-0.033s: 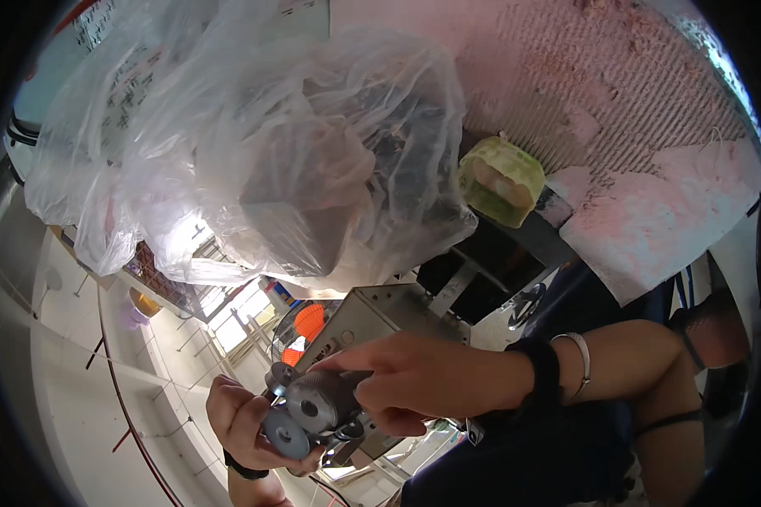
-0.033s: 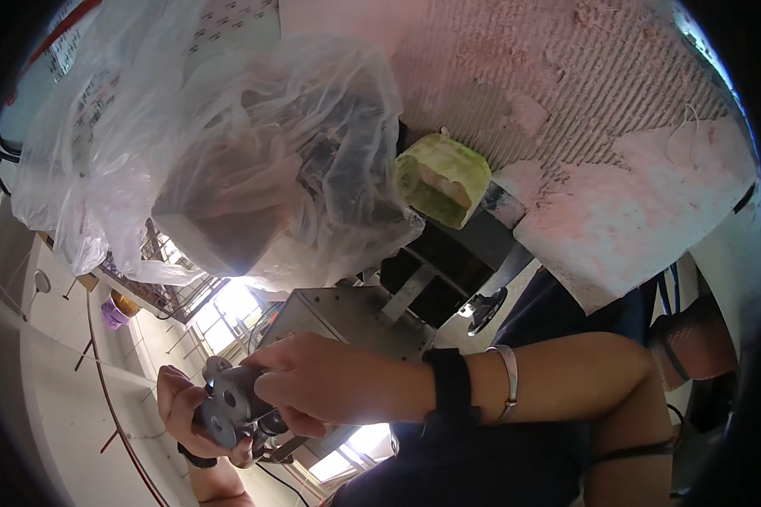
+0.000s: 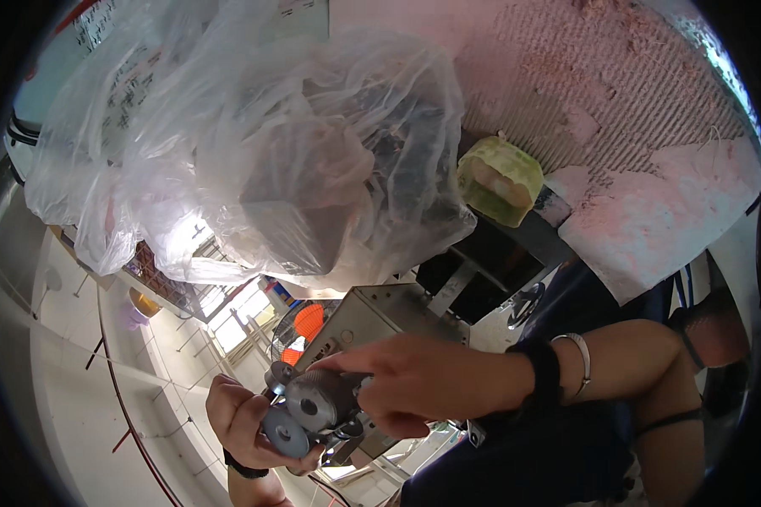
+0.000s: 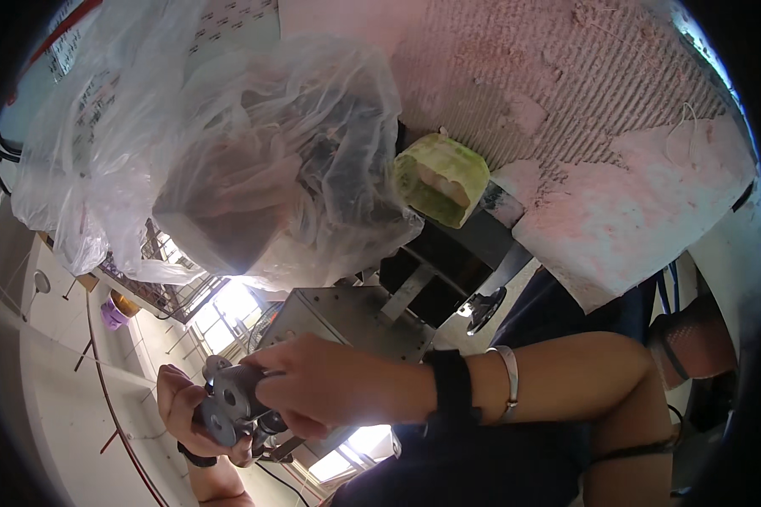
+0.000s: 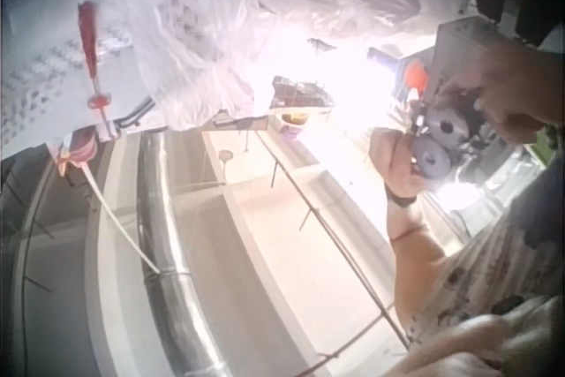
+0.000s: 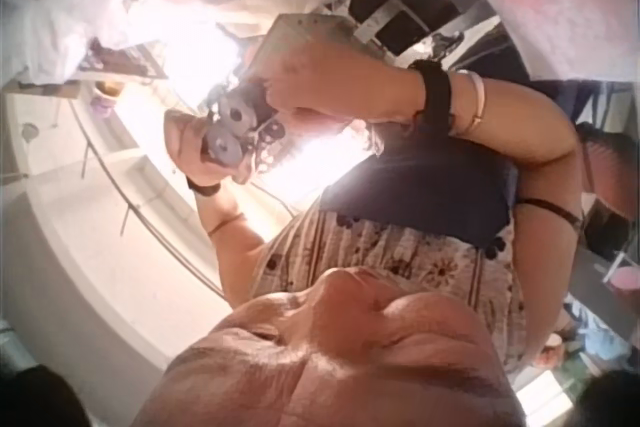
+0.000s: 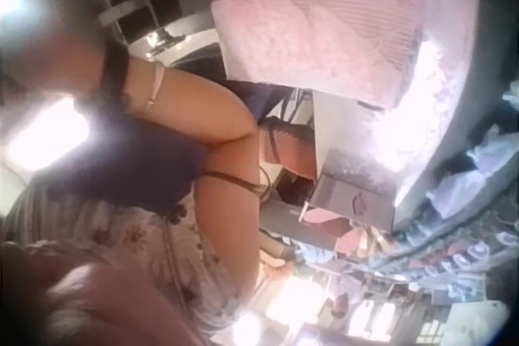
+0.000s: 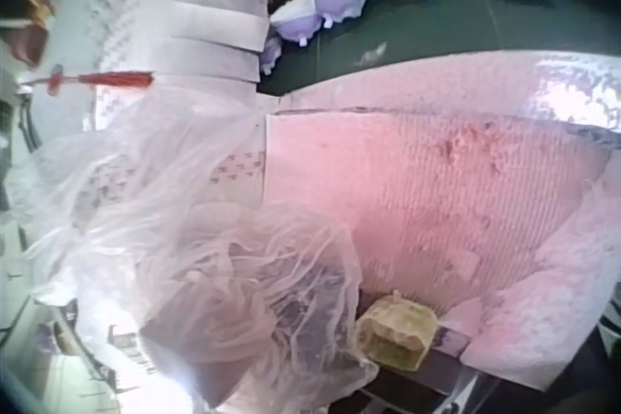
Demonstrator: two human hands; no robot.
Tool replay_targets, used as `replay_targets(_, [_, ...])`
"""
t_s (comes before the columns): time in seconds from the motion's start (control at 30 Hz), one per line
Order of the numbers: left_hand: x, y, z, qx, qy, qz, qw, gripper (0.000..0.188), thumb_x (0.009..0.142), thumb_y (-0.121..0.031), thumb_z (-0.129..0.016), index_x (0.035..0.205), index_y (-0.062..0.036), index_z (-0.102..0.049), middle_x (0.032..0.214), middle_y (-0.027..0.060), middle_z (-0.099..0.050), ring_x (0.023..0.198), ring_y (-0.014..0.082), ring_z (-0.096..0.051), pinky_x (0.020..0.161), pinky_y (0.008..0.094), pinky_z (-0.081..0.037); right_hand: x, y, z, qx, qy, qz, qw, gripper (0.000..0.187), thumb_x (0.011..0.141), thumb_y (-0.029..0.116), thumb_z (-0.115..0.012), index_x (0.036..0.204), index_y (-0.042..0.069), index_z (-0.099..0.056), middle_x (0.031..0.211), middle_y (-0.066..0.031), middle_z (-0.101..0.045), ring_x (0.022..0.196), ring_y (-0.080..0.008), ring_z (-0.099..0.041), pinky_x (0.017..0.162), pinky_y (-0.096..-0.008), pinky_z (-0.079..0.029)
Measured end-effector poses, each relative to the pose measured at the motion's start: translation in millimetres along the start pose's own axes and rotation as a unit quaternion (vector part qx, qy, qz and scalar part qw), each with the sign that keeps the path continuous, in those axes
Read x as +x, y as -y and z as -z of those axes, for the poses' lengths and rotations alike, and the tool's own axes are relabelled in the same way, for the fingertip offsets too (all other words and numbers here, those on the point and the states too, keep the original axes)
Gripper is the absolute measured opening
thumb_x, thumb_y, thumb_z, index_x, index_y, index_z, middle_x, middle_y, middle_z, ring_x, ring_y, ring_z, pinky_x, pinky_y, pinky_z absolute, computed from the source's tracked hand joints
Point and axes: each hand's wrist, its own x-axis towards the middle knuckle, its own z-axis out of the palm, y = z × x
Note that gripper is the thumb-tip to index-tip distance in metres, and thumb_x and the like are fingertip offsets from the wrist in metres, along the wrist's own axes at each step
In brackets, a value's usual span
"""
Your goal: Adjusting and inspecting a mechanical component of a shoe manufacturing machine.
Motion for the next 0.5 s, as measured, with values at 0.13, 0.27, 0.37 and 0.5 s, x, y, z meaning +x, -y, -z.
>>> replay_targets(0.13, [0.3, -0.3, 0.9, -0.003, 0.004, 0.007, 1.0, 0.068, 0.067, -0.064, -0.066, 0.088, -0.0022, -0.049, 0.075, 0.0102, -0.038, 0.063, 0.0221, -0.034, 0.054, 0.0355, -0.025, -12.6, -8.4, -10.8, -0.132, -0.025, 0.064, 0.989, 0.077, 0.087, 0.01, -0.05, 0.154, 0.007, -0.013, 0.055, 0.0006, -0.049, 0.045, -0.0077, -0.042, 0.049, -0.0246, -0.037])
replay_targets(0.27, [1.2, -1.3, 0.8, 0.006, 0.011, 0.016, 1.0, 0.067, 0.068, -0.064, -0.065, 0.09, -0.0028, -0.049, 0.075, 0.0101, -0.039, 0.063, 0.0219, -0.034, 0.053, 0.0354, -0.026, -33.1, -25.7, -20.6, -0.147, -0.019, 0.073, 0.986, 0.086, 0.086, 0.009, -0.051, 0.155, 0.011, 0.0, 0.054, -0.0008, -0.05, 0.044, -0.009, -0.043, 0.049, -0.0257, -0.038])
replay_targets(0.37, [1.8, 0.0, 1.2, 0.001, 0.02, 0.008, 1.0, 0.065, 0.07, -0.063, -0.065, 0.09, -0.0032, -0.049, 0.074, 0.0099, -0.038, 0.064, 0.0217, -0.035, 0.054, 0.0352, -0.026, -39.2, -31.6, -21.2, -0.194, -0.006, 0.046, 0.98, 0.09, 0.086, 0.011, -0.053, 0.155, 0.014, 0.005, 0.053, -0.0021, -0.05, 0.046, -0.0104, -0.046, 0.051, -0.0279, -0.04])
replay_targets(0.5, [1.3, 0.1, 1.7, 0.004, 0.007, 0.001, 1.0, 0.068, 0.07, -0.066, -0.065, 0.09, -0.0025, -0.049, 0.074, 0.01, -0.038, 0.065, 0.0221, -0.036, 0.054, 0.0355, -0.027, -41.3, -33.0, -13.4, -0.241, -0.01, 0.047, 0.969, 0.085, 0.088, 0.018, -0.058, 0.154, 0.007, -0.007, 0.066, -0.0131, -0.062, 0.055, -0.0221, -0.059, 0.063, -0.0335, -0.051])
